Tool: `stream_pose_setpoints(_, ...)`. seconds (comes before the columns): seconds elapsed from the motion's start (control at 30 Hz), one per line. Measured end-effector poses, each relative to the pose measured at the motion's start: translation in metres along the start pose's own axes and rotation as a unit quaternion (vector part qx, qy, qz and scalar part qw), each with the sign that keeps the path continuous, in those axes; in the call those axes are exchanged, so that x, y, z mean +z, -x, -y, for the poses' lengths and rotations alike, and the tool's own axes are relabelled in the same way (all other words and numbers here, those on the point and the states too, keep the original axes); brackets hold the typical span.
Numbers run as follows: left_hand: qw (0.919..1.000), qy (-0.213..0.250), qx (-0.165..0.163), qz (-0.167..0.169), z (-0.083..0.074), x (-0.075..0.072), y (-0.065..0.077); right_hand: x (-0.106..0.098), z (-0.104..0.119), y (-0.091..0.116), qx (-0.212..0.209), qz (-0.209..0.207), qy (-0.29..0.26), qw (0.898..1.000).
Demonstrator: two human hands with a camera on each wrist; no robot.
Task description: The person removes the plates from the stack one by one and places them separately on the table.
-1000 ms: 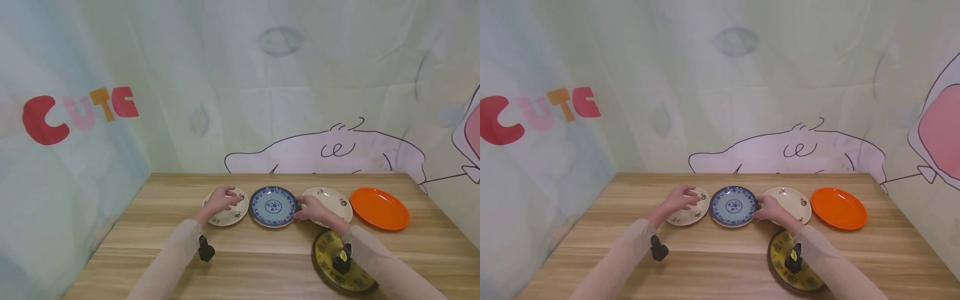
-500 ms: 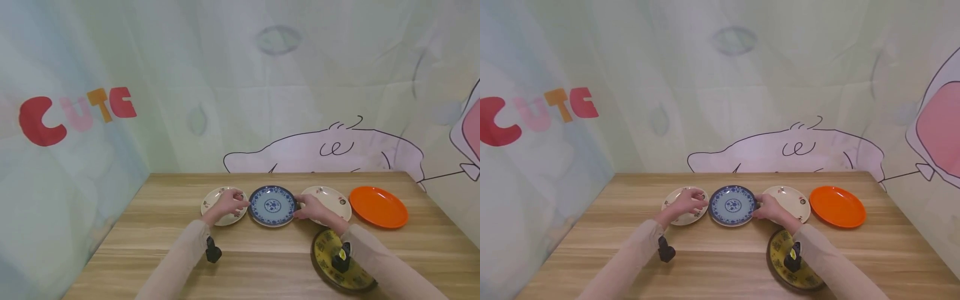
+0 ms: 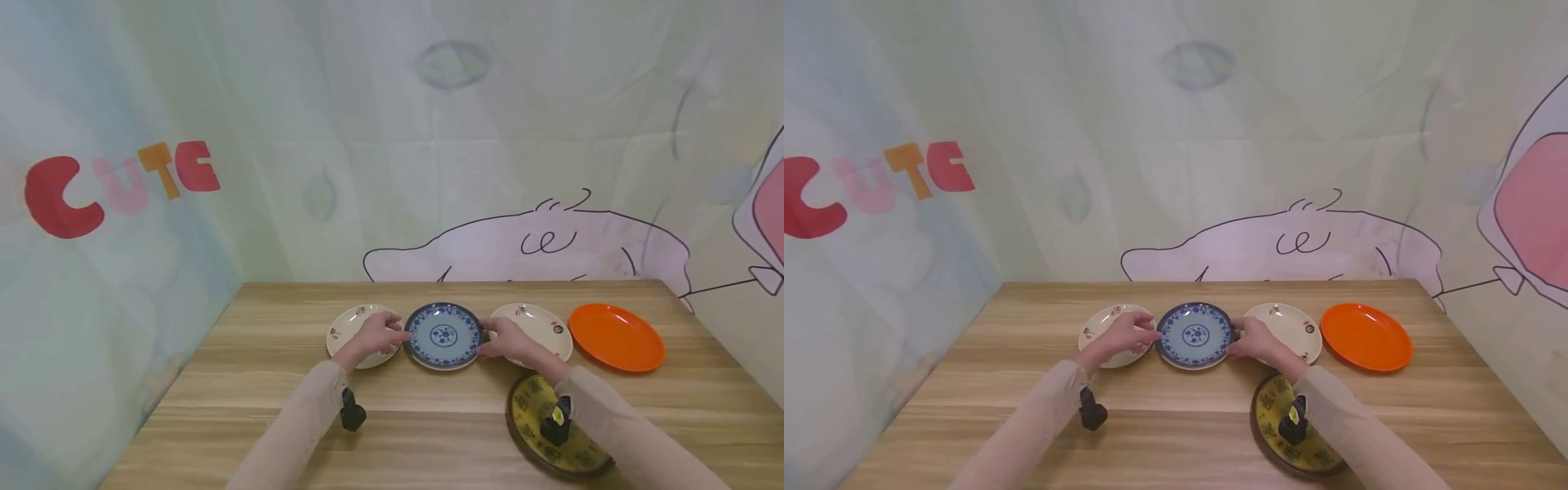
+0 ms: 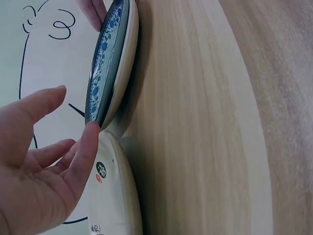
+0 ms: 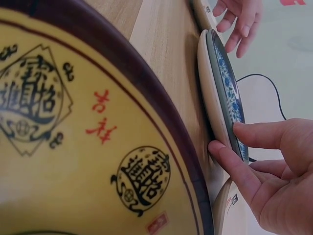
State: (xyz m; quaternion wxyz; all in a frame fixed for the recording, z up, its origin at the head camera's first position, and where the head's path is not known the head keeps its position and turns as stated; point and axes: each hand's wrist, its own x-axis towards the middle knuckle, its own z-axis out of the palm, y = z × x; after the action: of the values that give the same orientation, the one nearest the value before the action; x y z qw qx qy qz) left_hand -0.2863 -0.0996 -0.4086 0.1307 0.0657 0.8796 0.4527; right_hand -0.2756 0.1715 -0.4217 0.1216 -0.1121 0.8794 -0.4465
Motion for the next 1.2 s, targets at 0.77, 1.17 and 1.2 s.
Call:
stream_pose_setpoints(0.77,0.9999,0.002,0.009,-0.008,-0.001,0.009,-0.005,0.0,-0.002,-0.001,-0.007,-0.009,0.002,1.0)
stream_pose_setpoints(1.17,0.9995,-0.025,0.01,-0.019,0.002,0.014,-0.007,0.002,0.0,0.001,-0.001,-0.009,-0.002,1.0)
stream_pose_setpoints(1.2,0.9994,-0.025,0.014,-0.021,0.002,0.014,-0.007,0.002,0.0,0.001,0.0,-0.01,-0.003,1.0)
